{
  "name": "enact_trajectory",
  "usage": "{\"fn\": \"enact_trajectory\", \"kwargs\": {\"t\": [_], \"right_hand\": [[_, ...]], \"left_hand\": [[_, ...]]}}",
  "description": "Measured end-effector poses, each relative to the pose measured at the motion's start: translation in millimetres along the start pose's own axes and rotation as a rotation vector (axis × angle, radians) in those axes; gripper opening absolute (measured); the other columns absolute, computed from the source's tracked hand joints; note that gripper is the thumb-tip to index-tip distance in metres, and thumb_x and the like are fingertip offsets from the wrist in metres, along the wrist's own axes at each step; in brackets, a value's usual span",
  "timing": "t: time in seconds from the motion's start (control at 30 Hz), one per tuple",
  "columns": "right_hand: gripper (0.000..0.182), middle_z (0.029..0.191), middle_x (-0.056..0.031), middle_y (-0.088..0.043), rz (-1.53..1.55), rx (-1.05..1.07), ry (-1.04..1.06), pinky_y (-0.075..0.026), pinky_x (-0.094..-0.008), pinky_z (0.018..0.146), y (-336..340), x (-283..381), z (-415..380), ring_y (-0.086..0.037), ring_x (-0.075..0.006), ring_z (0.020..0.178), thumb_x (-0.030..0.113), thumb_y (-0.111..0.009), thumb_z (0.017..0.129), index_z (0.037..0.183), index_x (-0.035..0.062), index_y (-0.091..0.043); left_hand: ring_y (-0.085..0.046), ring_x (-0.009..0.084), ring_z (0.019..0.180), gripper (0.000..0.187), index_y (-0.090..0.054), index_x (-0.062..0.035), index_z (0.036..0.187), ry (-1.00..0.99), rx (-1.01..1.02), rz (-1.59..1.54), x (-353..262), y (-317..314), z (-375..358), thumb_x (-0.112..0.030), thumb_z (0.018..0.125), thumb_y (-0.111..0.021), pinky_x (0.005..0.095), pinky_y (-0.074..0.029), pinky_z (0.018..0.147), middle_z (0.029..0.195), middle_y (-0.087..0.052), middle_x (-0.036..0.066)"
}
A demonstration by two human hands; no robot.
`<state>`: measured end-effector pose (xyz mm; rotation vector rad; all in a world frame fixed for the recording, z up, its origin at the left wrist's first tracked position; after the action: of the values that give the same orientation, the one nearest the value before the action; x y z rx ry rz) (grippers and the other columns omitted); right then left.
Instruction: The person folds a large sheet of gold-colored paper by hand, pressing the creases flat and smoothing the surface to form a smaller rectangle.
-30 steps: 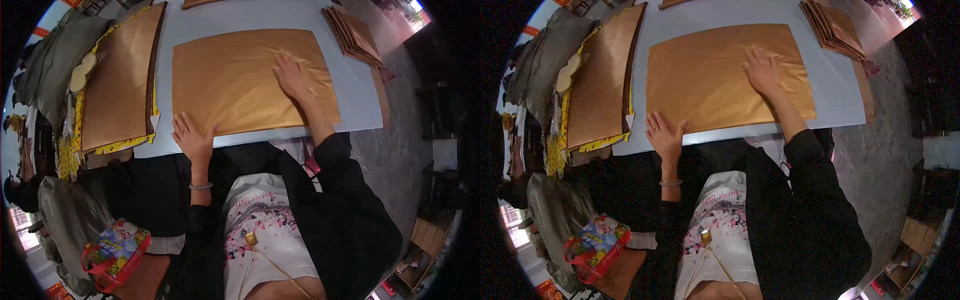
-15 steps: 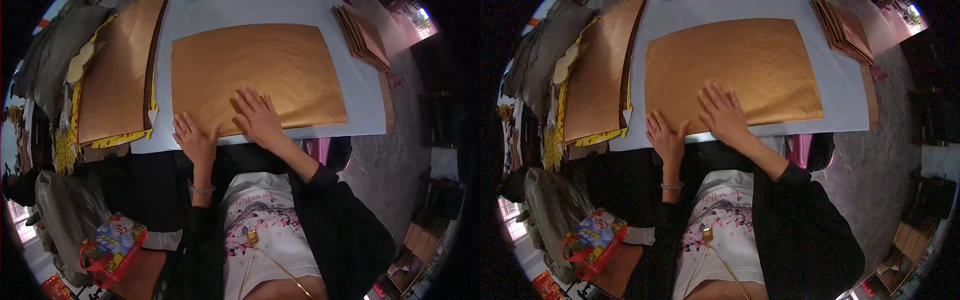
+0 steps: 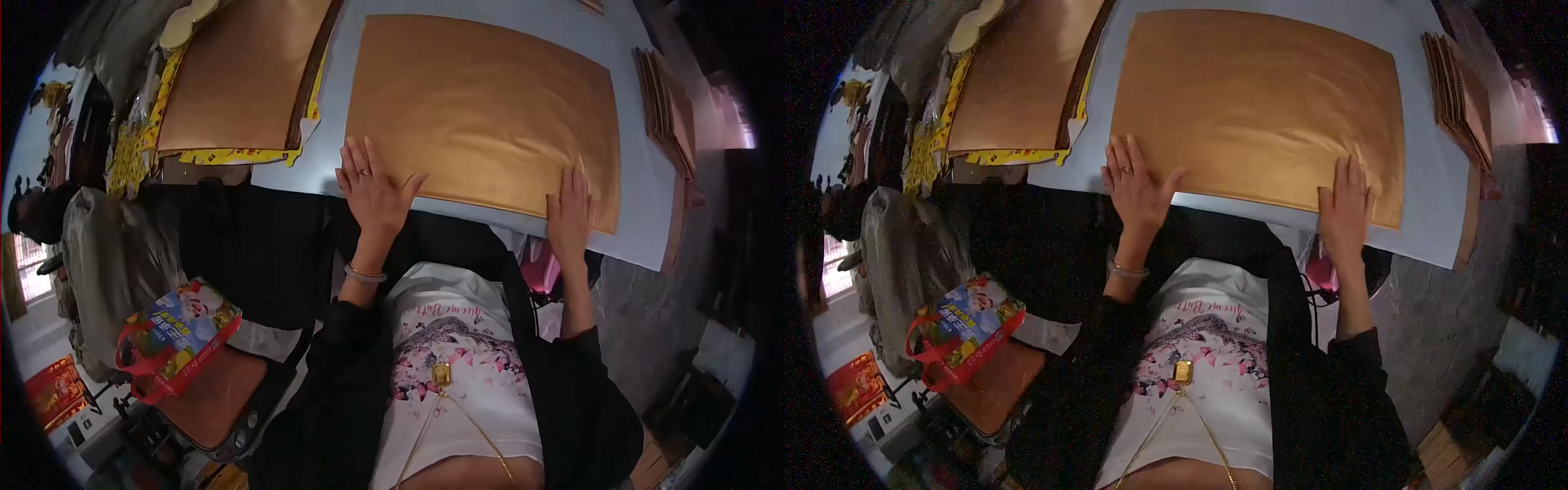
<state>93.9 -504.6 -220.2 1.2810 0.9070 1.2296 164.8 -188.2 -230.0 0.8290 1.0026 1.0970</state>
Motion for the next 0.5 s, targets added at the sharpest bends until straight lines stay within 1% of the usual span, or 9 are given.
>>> {"fn": "enact_trajectory", "kwargs": {"t": [0.07, 0.1, 0.13, 0.17, 0.23, 0.3, 0.37, 0.43, 0.5], "right_hand": [[0.054, 0.15, -0.0096, -0.027, 0.003, -0.127, -0.036, -0.013, -0.0468, 0.112, 2, -44, -9, -0.025, -0.0268, 0.138, 0.036, -0.035, 0.098, 0.145, 0.0101, -0.028], [0.054, 0.15, -0.0096, -0.027, 0.002, -0.128, -0.039, -0.013, -0.0468, 0.112, 3, -52, -11, -0.025, -0.0268, 0.138, 0.036, -0.035, 0.098, 0.145, 0.0101, -0.028], [0.054, 0.15, -0.0095, -0.027, -0.018, -0.101, -0.114, -0.014, -0.0468, 0.112, 6, -62, -13, -0.025, -0.0265, 0.138, 0.037, -0.034, 0.099, 0.145, 0.0096, -0.028], [0.054, 0.151, -0.0094, -0.027, -0.039, -0.076, -0.192, -0.014, -0.0468, 0.112, 8, -70, -16, -0.025, -0.0262, 0.138, 0.037, -0.034, 0.099, 0.145, 0.0092, -0.028], [0.054, 0.15, -0.0096, -0.028, -0.073, -0.115, -0.144, -0.017, -0.0477, 0.11, 3, -76, -18, -0.027, -0.027, 0.138, 0.037, -0.034, 0.099, 0.144, 0.0088, -0.029], [0.054, 0.149, -0.0101, -0.031, -0.08, -0.145, -0.147, -0.019, -0.0484, 0.11, 8, -69, -17, -0.028, -0.0279, 0.137, 0.036, -0.036, 0.098, 0.143, 0.0075, -0.031], [0.053, 0.148, -0.0105, -0.032, -0.096, -0.167, -0.137, -0.019, -0.0486, 0.11, 7, -67, -17, -0.028, -0.0279, 0.137, 0.035, -0.037, 0.098, 0.142, 0.0067, -0.033], [0.053, 0.148, -0.0116, -0.032, -0.09, -0.163, -0.137, -0.019, -0.0487, 0.11, 6, -69, -18, -0.028, -0.0288, 0.137, 0.035, -0.038, 0.097, 0.142, 0.0063, -0.034], [0.054, 0.148, -0.0127, -0.03, -0.079, -0.178, -0.136, -0.018, -0.0486, 0.11, 7, -69, -19, -0.029, -0.0295, 0.136, 0.035, -0.038, 0.097, 0.142, 0.0062, -0.032]], "left_hand": [[-0.022, 0.0394, 0.136, 0.098, -0.024, -0.0011, 0.143, 0.004, -0.001, -0.01, -1, 4, 1, -0.064, 0.077, -0.059, 0.0551, -0.02, 0.106, 0.147, -0.022, 0.024], [-0.023, 0.0408, 0.136, 0.097, -0.023, -0.0013, 0.144, 0.001, -0.003, -0.028, -2, 5, 2, -0.063, 0.078, -0.058, 0.0568, -0.021, 0.106, 0.147, -0.023, 0.025], [-0.023, 0.0408, 0.136, 0.097, -0.023, -0.0013, 0.144, -0.006, -0.002, -0.034, -3, 5, 1, -0.063, 0.078, -0.058, 0.0568, -0.021, 0.106, 0.147, -0.023, 0.025], [-0.022, 0.0402, 0.136, 0.096, -0.024, 0.0004, 0.143, 0.01, 0.024, -0.007, -3, 6, 0, -0.061, 0.078, -0.059, 0.0539, -0.021, 0.107, 0.147, -0.023, 0.025], [-0.022, 0.0395, 0.136, 0.095, -0.025, 0.0021, 0.142, 0.005, 0.05, 0.005, -1, 8, 3, -0.06, 0.079, -0.06, 0.0511, -0.022, 0.107, 0.147, -0.022, 0.025], [-0.028, 0.0412, 0.132, 0.084, -0.03, 0.0071, 0.138, 0.196, -0.072, -0.563, 15, 16, 12, -0.05, 0.084, -0.061, 0.0453, -0.027, 0.107, 0.143, -0.026, 0.029], [-0.042, 0.0398, 0.121, 0.07, -0.039, 0.0115, 0.13, 0.265, -0.138, -0.589, 29, 23, 25, -0.039, 0.087, -0.061, 0.0404, -0.035, 0.101, 0.131, -0.041, 0.03], [-0.051, 0.0355, 0.108, 0.063, -0.045, 0.0127, 0.124, 0.395, 0.021, -0.511, 52, 12, 42, -0.038, 0.089, -0.059, 0.0403, -0.039, 0.094, 0.116, -0.052, 0.026], [-0.056, 0.0329, 0.094, 0.059, -0.048, 0.0124, 0.122, 0.428, 0.145, -0.583, 50, 18, 59, -0.036, 0.089, -0.058, 0.0393, -0.044, 0.087, 0.105, -0.058, 0.024]]}}
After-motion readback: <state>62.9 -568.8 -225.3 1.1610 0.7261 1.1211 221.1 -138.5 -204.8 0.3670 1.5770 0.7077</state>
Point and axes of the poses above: each hand's wrist, its own z-axis towards the middle knuckle, its own y-axis out of the back of the hand, x = y × z, the point moved 3 cm from there along z, towards the middle knuckle
